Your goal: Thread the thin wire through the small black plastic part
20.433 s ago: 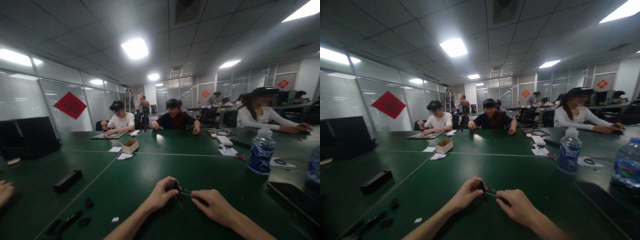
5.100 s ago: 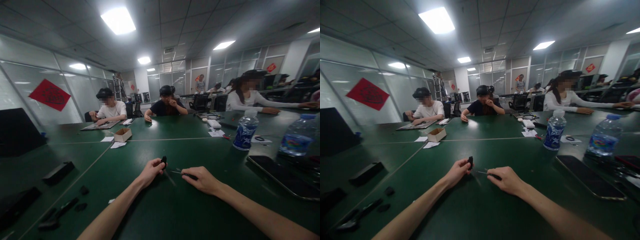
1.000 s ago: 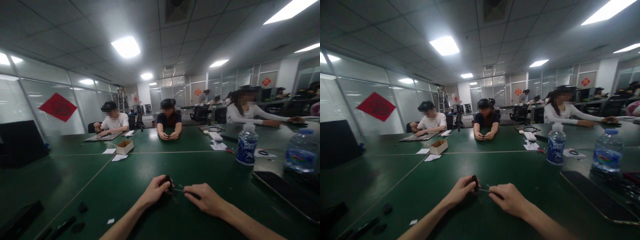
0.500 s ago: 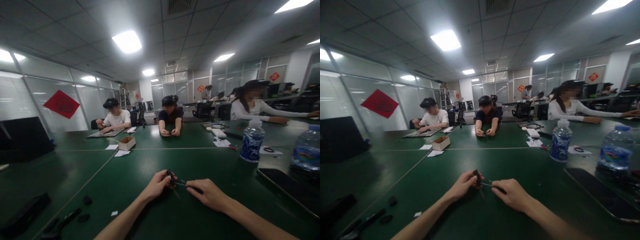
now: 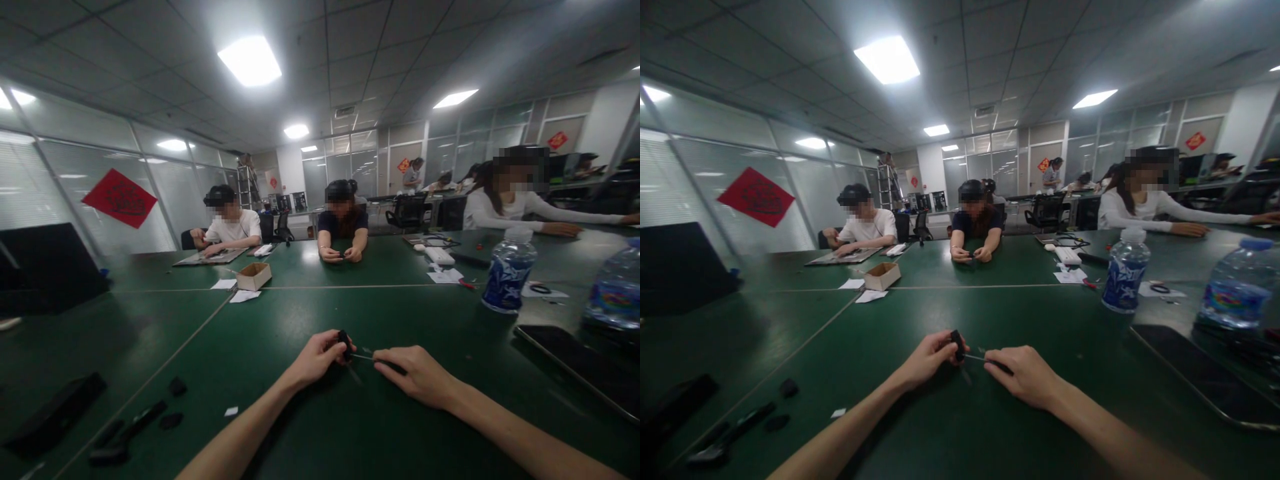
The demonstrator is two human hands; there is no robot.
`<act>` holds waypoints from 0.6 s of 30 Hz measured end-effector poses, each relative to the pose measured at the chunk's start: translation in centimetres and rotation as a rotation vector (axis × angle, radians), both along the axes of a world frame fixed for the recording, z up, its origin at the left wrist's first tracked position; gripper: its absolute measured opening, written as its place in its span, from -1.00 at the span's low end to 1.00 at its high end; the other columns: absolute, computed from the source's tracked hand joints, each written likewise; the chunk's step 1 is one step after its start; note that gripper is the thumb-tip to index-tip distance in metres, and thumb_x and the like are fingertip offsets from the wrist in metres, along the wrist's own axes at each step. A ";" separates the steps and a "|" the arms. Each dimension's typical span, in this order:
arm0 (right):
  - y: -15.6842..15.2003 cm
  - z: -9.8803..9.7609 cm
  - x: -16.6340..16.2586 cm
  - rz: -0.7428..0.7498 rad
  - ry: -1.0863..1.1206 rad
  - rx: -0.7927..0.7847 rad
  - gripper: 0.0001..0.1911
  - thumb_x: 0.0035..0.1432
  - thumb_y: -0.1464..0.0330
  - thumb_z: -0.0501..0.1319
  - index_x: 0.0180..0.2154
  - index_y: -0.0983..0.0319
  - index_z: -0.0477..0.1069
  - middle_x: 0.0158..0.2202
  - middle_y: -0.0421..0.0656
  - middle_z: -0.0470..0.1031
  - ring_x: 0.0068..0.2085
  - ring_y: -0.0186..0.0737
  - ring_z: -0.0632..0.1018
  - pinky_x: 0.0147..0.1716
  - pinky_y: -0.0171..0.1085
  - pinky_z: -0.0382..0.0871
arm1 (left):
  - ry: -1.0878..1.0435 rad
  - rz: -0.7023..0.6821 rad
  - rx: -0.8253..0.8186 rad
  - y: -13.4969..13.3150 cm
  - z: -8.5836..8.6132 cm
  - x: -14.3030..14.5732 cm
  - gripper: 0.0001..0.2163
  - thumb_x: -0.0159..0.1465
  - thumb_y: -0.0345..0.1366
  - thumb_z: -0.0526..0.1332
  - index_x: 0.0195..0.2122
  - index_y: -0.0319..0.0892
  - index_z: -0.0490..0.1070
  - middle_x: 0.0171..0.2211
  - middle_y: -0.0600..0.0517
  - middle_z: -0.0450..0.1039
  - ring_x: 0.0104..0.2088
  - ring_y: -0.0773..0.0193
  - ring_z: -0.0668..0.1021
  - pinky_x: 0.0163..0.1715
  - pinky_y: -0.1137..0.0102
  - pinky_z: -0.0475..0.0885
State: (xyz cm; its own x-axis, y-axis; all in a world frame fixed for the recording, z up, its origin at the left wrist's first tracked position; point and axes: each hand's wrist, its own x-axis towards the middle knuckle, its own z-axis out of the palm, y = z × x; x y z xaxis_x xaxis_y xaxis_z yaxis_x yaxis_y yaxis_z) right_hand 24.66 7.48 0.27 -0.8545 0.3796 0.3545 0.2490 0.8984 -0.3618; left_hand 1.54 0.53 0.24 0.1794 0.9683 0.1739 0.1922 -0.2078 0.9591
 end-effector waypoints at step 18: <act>0.2 -0.6 0.1 -0.028 -0.009 0.017 -0.70 0.32 0.25 -0.01 -0.15 0.21 0.44 -0.33 -0.13 0.53 -0.35 -0.23 0.54 -0.35 -0.29 0.40 | -0.037 0.012 -0.057 -0.2 0.6 0.3 -0.70 0.17 -0.14 0.25 -0.22 -0.29 0.42 -0.32 -0.04 0.45 -0.38 0.32 0.44 -0.32 0.38 0.33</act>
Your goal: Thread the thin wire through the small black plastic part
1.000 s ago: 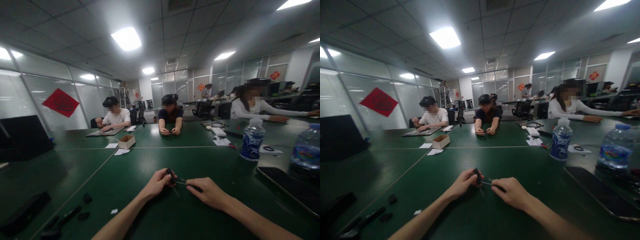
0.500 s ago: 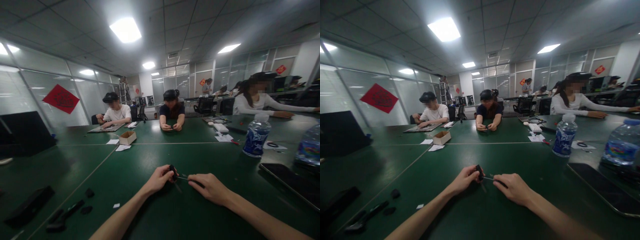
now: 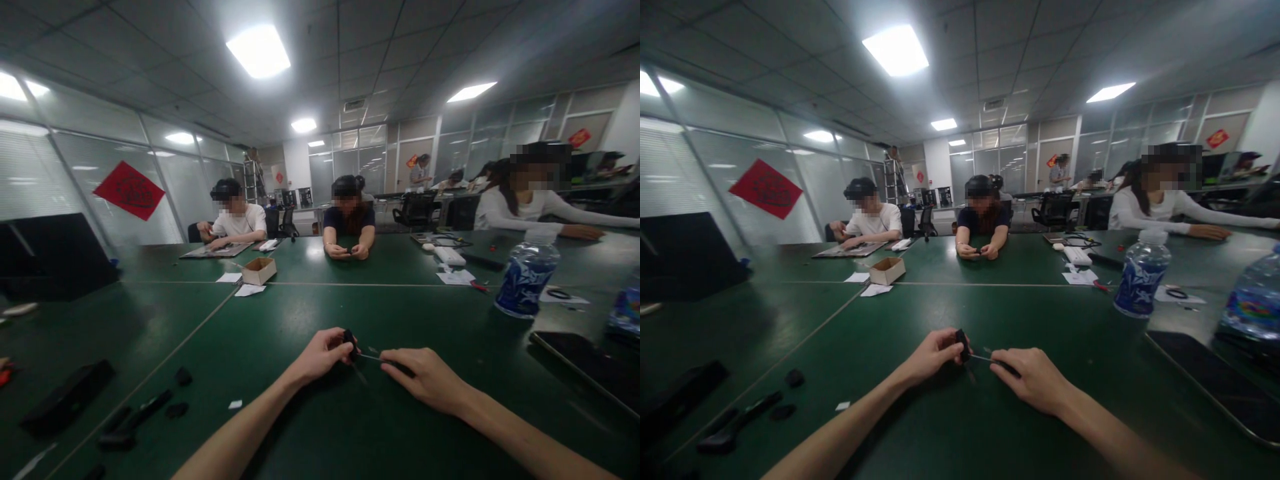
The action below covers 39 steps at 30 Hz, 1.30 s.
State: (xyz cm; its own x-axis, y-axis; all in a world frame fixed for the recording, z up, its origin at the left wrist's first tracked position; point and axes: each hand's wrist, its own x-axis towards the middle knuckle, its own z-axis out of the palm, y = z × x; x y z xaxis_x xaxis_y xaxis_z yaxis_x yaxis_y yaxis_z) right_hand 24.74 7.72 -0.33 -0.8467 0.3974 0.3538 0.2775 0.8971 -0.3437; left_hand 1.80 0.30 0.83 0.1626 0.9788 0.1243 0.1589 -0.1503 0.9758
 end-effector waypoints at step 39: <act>-0.1 0.4 0.0 -0.032 0.085 -0.069 -0.68 0.30 0.21 0.00 -0.13 0.20 0.43 -0.27 -0.12 0.55 -0.31 -0.22 0.56 -0.35 -0.28 0.43 | 0.055 -0.029 -0.030 0.2 -0.3 -0.2 -0.64 0.16 -0.41 0.01 -0.02 -0.28 0.37 -0.29 -0.01 0.46 -0.41 0.35 0.40 -0.34 0.40 0.31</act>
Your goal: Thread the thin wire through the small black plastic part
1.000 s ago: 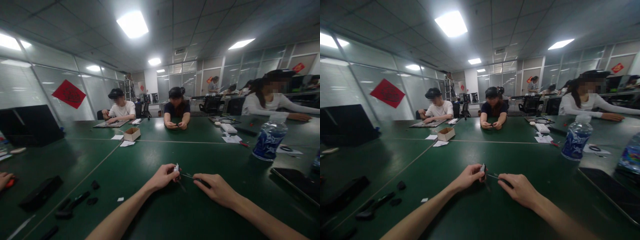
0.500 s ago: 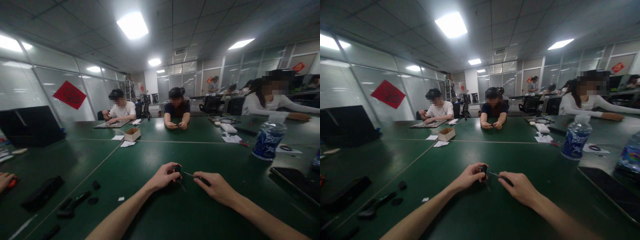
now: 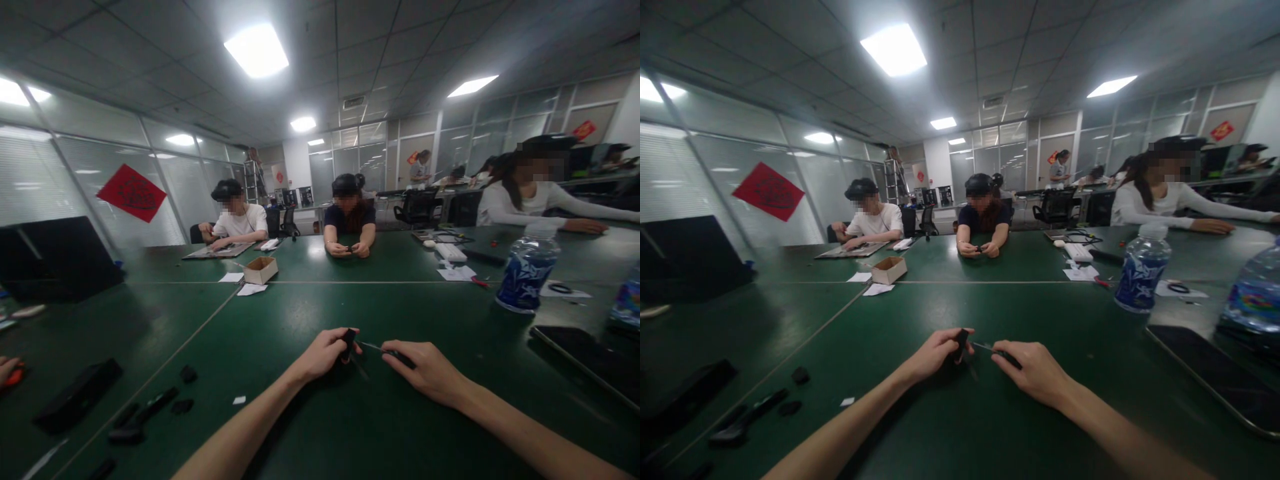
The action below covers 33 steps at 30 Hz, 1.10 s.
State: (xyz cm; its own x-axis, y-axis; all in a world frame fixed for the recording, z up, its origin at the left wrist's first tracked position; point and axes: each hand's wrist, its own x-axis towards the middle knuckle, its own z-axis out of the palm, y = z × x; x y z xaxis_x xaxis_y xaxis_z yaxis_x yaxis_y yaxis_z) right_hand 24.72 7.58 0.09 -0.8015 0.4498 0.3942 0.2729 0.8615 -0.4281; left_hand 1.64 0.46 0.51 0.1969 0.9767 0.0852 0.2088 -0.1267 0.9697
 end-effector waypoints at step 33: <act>0.0 -0.2 0.0 -0.017 -0.003 0.013 -0.70 0.29 0.23 0.01 -0.13 0.21 0.44 -0.27 -0.13 0.55 -0.33 -0.23 0.55 -0.35 -0.29 0.42 | 0.078 0.048 0.025 -0.4 0.2 0.3 -0.66 0.18 -0.12 0.23 -0.07 -0.17 0.32 -0.45 0.12 0.29 -0.44 0.38 0.35 -0.39 0.44 0.24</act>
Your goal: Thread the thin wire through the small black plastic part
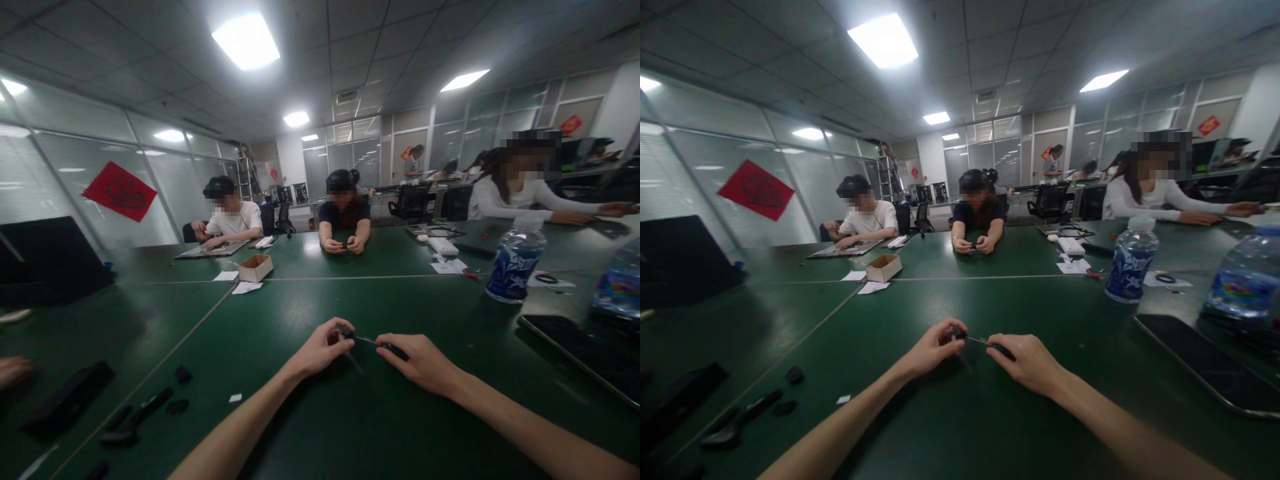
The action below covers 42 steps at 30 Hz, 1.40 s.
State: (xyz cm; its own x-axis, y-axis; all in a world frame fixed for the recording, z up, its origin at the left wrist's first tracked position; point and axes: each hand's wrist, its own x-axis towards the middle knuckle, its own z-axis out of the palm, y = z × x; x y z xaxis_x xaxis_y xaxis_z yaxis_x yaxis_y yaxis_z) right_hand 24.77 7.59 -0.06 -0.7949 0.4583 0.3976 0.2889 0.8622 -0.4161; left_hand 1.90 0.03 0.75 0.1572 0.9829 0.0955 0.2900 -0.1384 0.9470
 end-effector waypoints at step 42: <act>0.3 -0.9 0.0 0.017 -0.060 0.151 -0.68 0.30 0.25 -0.01 -0.20 0.21 0.48 -0.44 -0.13 0.51 -0.44 -0.21 0.54 -0.45 -0.30 0.39 | -0.101 0.003 0.006 0.4 -0.3 -0.2 -0.76 0.10 -0.23 0.31 -0.25 -0.25 0.44 -0.37 0.04 0.42 -0.39 0.34 0.43 -0.32 0.42 0.32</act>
